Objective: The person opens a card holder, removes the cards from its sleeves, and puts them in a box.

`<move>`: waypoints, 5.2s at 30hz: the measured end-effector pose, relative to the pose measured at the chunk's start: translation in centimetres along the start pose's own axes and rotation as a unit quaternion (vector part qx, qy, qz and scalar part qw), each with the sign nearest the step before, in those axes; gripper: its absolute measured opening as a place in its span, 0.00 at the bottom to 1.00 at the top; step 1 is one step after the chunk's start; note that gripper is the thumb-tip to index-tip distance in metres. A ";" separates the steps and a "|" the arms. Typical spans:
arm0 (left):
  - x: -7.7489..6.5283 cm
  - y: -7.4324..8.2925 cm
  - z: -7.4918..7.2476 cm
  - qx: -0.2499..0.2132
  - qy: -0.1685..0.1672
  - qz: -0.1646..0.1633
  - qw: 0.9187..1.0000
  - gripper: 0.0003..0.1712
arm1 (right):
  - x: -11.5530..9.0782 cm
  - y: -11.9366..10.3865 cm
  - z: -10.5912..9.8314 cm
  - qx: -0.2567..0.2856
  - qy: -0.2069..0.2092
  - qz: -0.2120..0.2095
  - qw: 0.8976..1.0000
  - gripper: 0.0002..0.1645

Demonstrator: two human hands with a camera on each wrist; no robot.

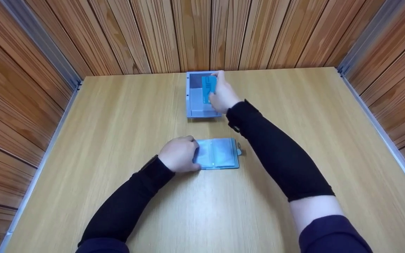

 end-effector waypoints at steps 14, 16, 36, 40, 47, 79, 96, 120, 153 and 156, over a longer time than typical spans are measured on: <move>0.2 0.3 -0.1 0.013 -0.007 0.005 1.000 0.33 | 4.1 -0.2 4.7 -0.033 -0.002 0.110 0.993 0.52; 0.2 0.3 0.0 0.014 -0.008 0.004 1.000 0.33 | 4.3 0.1 5.0 -0.050 0.000 0.115 0.992 0.52; 0.1 0.1 -0.2 0.024 0.005 0.005 1.000 0.32 | 4.4 1.6 6.1 -0.155 -0.019 0.081 0.984 0.42; 0.0 0.2 -0.3 0.026 0.005 0.005 1.000 0.32 | 4.4 1.8 6.0 -0.167 -0.017 0.063 0.984 0.32; 0.1 0.2 -0.3 0.027 0.006 0.003 1.000 0.33 | 3.8 1.8 6.0 -0.180 0.000 0.033 0.983 0.10; 0.3 0.2 -0.1 0.018 -0.018 -0.007 1.000 0.33 | -10.0 6.6 1.1 -0.181 -0.061 -0.170 0.967 0.60; 0.2 0.0 0.2 0.020 -0.006 -0.003 1.000 0.31 | -10.4 9.4 3.1 -0.271 -0.091 -0.172 0.943 0.63; 0.2 0.0 0.1 0.022 -0.007 0.001 1.000 0.32 | -10.2 9.6 3.4 -0.247 -0.091 -0.161 0.951 0.56; 0.2 0.1 0.0 0.023 0.001 0.007 1.000 0.30 | -10.5 9.4 3.5 -0.267 -0.112 -0.168 0.942 0.60; 0.1 0.1 0.0 0.026 0.003 0.011 1.000 0.30 | -10.6 9.4 3.5 -0.266 -0.108 -0.175 0.942 0.58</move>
Point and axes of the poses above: each hand's wrist, its own x-axis towards the middle knuckle, its own z-axis out of the palm, y = z × x, the point moved 3 cm from there along x, towards the middle knuckle, and after that the axes turned 3 degrees about z, right-handed, at the moved point
